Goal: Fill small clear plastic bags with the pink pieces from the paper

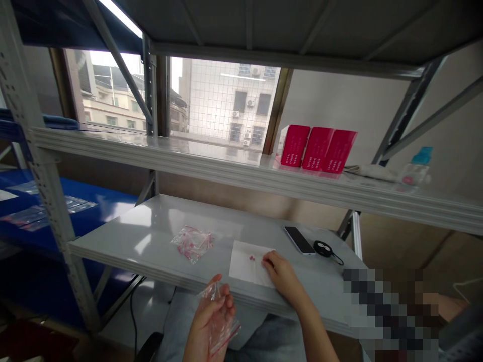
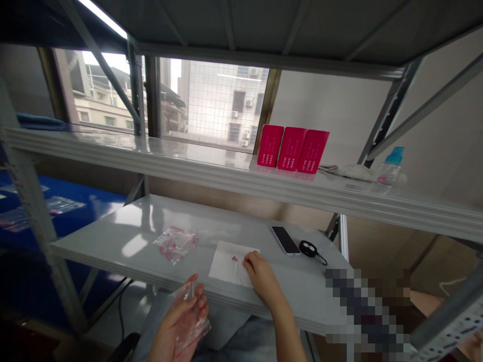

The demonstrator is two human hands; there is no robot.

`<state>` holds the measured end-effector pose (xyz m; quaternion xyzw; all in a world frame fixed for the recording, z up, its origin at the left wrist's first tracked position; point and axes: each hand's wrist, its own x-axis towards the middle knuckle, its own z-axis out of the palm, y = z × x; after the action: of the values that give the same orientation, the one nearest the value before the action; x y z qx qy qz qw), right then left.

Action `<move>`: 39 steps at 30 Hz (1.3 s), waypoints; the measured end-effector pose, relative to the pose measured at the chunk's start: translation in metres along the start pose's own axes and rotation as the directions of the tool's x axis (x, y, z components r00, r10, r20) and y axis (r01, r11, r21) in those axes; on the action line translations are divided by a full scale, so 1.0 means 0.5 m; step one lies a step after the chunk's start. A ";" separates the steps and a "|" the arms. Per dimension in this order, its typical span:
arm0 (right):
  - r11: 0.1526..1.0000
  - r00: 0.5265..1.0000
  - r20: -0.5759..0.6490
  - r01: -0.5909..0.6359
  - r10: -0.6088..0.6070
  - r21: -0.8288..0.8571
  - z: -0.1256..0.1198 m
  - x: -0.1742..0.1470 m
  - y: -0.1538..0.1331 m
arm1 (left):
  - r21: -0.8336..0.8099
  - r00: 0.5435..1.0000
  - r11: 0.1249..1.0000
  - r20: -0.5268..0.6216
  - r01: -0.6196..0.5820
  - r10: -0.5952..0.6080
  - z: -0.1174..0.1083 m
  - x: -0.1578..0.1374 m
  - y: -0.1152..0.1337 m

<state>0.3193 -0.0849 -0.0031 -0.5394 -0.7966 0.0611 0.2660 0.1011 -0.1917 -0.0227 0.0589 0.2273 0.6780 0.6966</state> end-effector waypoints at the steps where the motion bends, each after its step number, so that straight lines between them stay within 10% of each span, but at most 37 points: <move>1: 1.000 1.000 -0.005 -0.004 0.004 -0.004 0.003 0.009 0.002 | -0.001 1.000 1.000 -0.004 0.004 -0.004 0.000 0.000 -0.001; 19: 0.958 0.971 -0.191 -0.089 0.145 0.273 -0.007 -0.041 -0.030 | -0.001 0.994 0.999 -0.096 0.048 -0.047 -0.003 0.025 0.025; 22: 0.818 0.933 -0.225 -0.110 0.281 0.565 0.007 -0.106 -0.092 | -0.012 0.998 1.000 -0.056 0.005 -0.006 0.004 0.025 0.012; 29: 0.440 0.985 0.136 -0.170 0.108 0.882 0.088 -0.147 -0.212 | 0.015 0.996 0.997 -0.047 -0.082 0.082 0.025 0.017 -0.007; 39: 0.467 0.967 0.079 -0.188 0.243 0.864 0.109 -0.142 -0.240 | 0.232 0.955 0.929 -0.002 -0.288 0.297 0.011 0.009 -0.002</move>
<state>0.2130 -0.1870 -0.0288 -0.4304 -0.5761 0.4699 0.5118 0.1042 -0.1861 -0.0193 0.1595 0.3054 0.7444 0.5719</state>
